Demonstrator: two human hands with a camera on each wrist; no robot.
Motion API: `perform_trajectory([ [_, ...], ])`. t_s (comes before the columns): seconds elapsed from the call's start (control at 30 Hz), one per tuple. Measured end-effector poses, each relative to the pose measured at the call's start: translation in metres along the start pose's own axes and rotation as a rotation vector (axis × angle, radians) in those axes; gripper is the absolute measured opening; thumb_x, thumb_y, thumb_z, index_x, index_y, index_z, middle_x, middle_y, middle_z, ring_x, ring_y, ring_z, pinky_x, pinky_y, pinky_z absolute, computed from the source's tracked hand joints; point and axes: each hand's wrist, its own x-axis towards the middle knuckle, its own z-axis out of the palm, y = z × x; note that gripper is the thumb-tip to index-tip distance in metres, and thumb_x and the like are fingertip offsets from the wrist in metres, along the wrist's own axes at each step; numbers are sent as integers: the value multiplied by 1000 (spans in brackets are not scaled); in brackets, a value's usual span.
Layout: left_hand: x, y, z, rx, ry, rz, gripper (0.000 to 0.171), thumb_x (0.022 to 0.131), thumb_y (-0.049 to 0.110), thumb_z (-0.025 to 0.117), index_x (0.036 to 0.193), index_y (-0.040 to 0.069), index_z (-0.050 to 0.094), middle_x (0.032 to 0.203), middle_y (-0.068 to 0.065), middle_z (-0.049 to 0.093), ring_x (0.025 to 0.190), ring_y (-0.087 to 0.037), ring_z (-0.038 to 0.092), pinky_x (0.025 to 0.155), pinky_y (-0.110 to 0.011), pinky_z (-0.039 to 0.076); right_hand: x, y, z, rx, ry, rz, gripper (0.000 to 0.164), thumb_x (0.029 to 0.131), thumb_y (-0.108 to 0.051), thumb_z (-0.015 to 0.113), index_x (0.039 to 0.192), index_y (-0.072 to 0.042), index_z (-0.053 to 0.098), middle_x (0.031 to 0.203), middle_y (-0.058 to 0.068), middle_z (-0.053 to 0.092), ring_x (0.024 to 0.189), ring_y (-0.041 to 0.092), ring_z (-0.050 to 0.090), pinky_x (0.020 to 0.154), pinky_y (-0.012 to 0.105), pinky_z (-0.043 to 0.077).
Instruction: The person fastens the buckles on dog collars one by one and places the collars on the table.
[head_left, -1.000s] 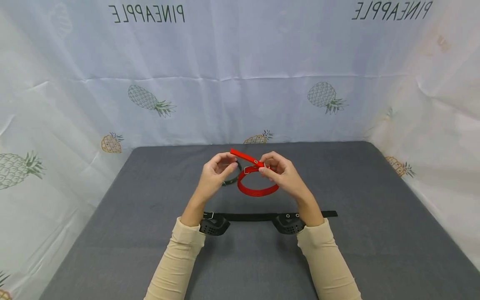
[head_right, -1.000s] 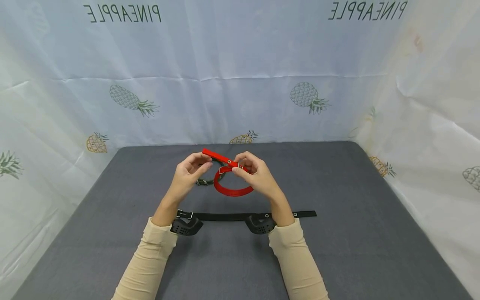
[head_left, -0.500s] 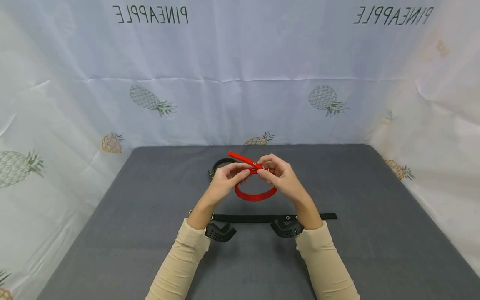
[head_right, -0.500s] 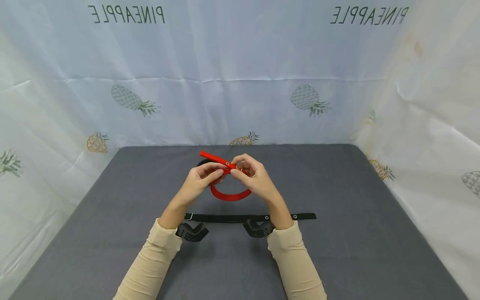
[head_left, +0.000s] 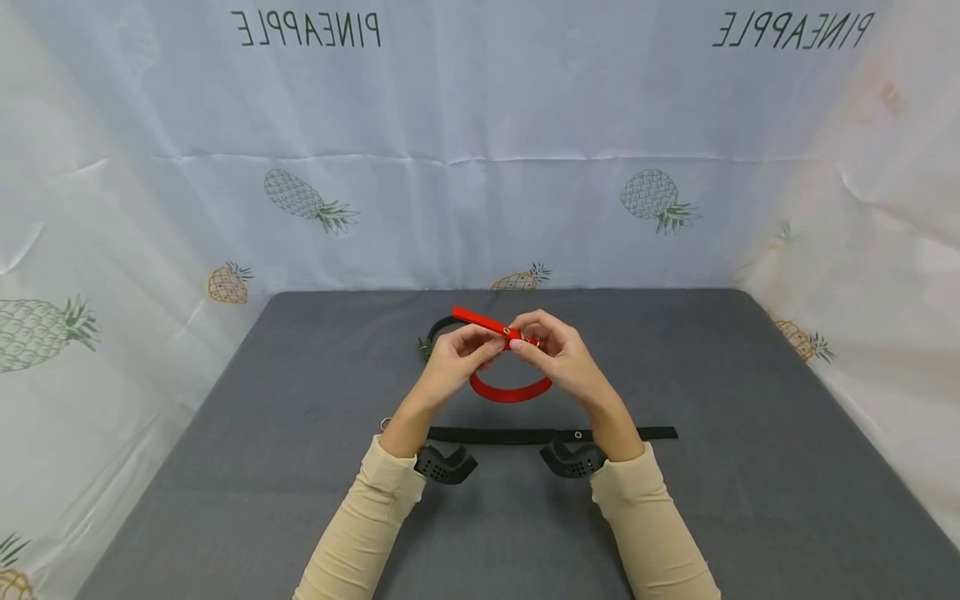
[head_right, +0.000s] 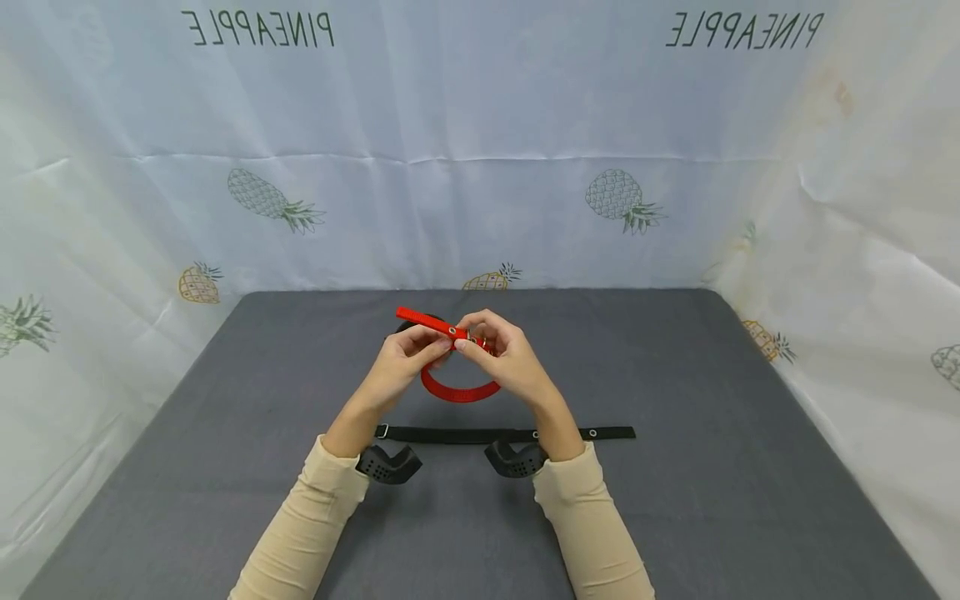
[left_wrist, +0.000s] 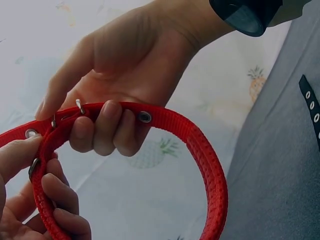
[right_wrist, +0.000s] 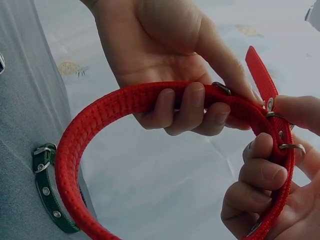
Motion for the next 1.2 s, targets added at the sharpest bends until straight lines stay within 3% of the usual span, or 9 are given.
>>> perform_trajectory([
  [0.23,0,2,1,11,0,2,25,95,10,59,111,-9,60,84,9,61,77,-14,53,72,-21,48,0,-1,2,12,2,-9,21,96,-13,58,112,1,57,70,6,48,58,10,41,56,29,37],
  [0.63,-1,2,-1,31,-2,-9,27,94,11,61,113,-8,61,79,13,60,74,-12,51,71,-24,46,0,-1,3,2,-7,17,22,95,-10,58,114,2,56,79,-5,55,65,9,49,61,24,44],
  [0.87,0,1,-2,3,-16,-18,25,94,11,61,111,-8,61,81,12,61,76,-16,50,72,-26,44,-1,-5,4,-1,-23,22,25,95,-9,58,116,2,55,90,-1,60,69,21,53,66,25,48],
  [0.93,0,1,-2,-8,-27,-18,24,94,10,61,109,-9,61,78,12,59,75,-16,48,72,-26,42,-1,-5,3,3,-33,22,25,95,-9,58,117,2,55,91,-3,61,70,19,54,66,25,49],
  [1.0,-1,1,-3,-17,-38,-15,23,94,11,62,107,-8,62,73,12,56,72,-14,45,70,-26,39,-1,-5,3,4,-41,20,25,95,-9,58,117,3,55,92,3,61,70,15,54,66,25,49],
  [1.2,-2,2,-5,-37,-61,-23,8,94,8,61,98,1,62,68,11,52,70,-12,43,70,-28,36,0,-2,2,22,-85,25,20,95,-4,56,113,6,53,85,-4,60,71,11,55,65,23,49],
])
